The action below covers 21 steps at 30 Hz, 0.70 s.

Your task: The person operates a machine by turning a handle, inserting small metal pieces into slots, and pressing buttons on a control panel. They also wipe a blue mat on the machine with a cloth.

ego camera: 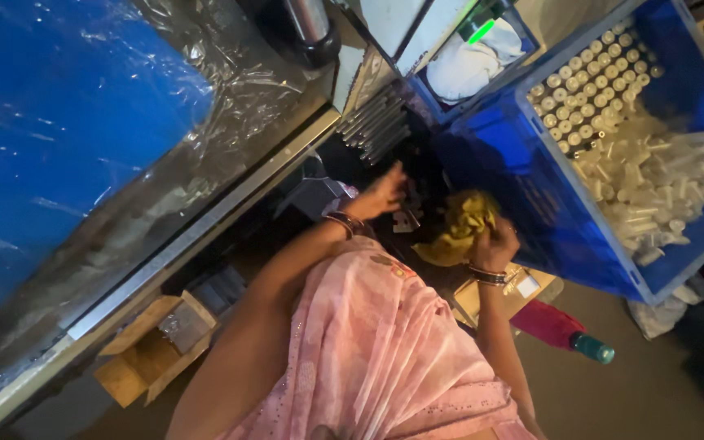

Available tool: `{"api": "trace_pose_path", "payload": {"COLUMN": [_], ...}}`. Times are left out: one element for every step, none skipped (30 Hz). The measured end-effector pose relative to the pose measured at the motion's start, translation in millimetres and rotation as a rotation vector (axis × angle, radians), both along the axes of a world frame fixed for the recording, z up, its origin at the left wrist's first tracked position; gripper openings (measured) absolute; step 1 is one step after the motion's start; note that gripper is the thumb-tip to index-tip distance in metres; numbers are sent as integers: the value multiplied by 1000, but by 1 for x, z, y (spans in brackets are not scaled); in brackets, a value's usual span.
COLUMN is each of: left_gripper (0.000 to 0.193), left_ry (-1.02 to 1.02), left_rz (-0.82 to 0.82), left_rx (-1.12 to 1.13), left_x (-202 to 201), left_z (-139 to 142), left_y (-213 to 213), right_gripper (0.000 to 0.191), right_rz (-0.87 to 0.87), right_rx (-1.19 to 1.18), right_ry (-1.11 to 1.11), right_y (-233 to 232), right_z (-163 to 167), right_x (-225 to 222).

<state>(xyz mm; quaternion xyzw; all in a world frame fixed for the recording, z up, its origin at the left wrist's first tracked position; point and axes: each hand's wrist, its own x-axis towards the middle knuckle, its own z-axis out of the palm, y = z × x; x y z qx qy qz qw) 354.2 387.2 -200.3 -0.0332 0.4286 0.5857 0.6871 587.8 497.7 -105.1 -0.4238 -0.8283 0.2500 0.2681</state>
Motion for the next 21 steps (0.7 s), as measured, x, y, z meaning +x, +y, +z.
{"api": "trace_pose_path", "payload": {"left_gripper": [86,84,77,71,68,68,69,74,68,62,57,57,58,59,56,54,51,49,46,44,44], "left_ry": [-57,-114,-176,-236,-295,-353,-409,-458,-400,-346,-296,-314,-327,-341,-233,-121,-9,100,206,311,451], "left_rz": [-68,-135,-120,-103,-86,-68,-41,-10,15,41,71,38,6,-22,-18,-9,4,19,33,43,8], "left_rx": [-7,-13,129,271,414,559,708,858,766,672,580,600,623,646,639,628,612,588,556,521,525], "left_x": [12,22,29,35,40,43,47,49,50,52,56,60,63,68,73,77,82,86,89,89,88], "left_z": [3,7,11,15,20,24,29,33,37,42,46,49,52,54,54,52,48,44,38,31,25], "left_y": [4,10,15,20,25,29,31,33,31,30,29,29,30,32,32,33,33,33,32,31,30], "right_gripper": [48,52,63,74,63,53,44,38,34,31,31,32,35,35,34,34,29,26,25,26,27], "right_rz": [110,240,332,424,355,288,230,247,259,268,271,279,290,284,281,281,357,423,476,469,459], "right_rx": [96,230,271,310,229,148,65,-14,-97,-183,-260,-334,-407,-495,-586,-681,-368,-52,267,168,72], "right_ry": [28,63,23,-17,34,82,127,210,297,381,417,456,495,573,644,713,510,311,117,16,-88], "right_y": [-7,-15,-28,-36,-38,-41,-40,-35,-28,-20,-13,-5,1,4,8,13,23,34,44,53,62], "right_z": [5,9,8,7,7,4,0,-4,-9,-14,-18,-22,-26,-28,-28,-29,-29,-27,-25,-24,-23], "right_x": [-9,-21,-38,-52,-63,-74,-81,-84,-87,-87,-85,-83,-84,-83,-81,-81,-82,-80,-80,-81,-83]}}
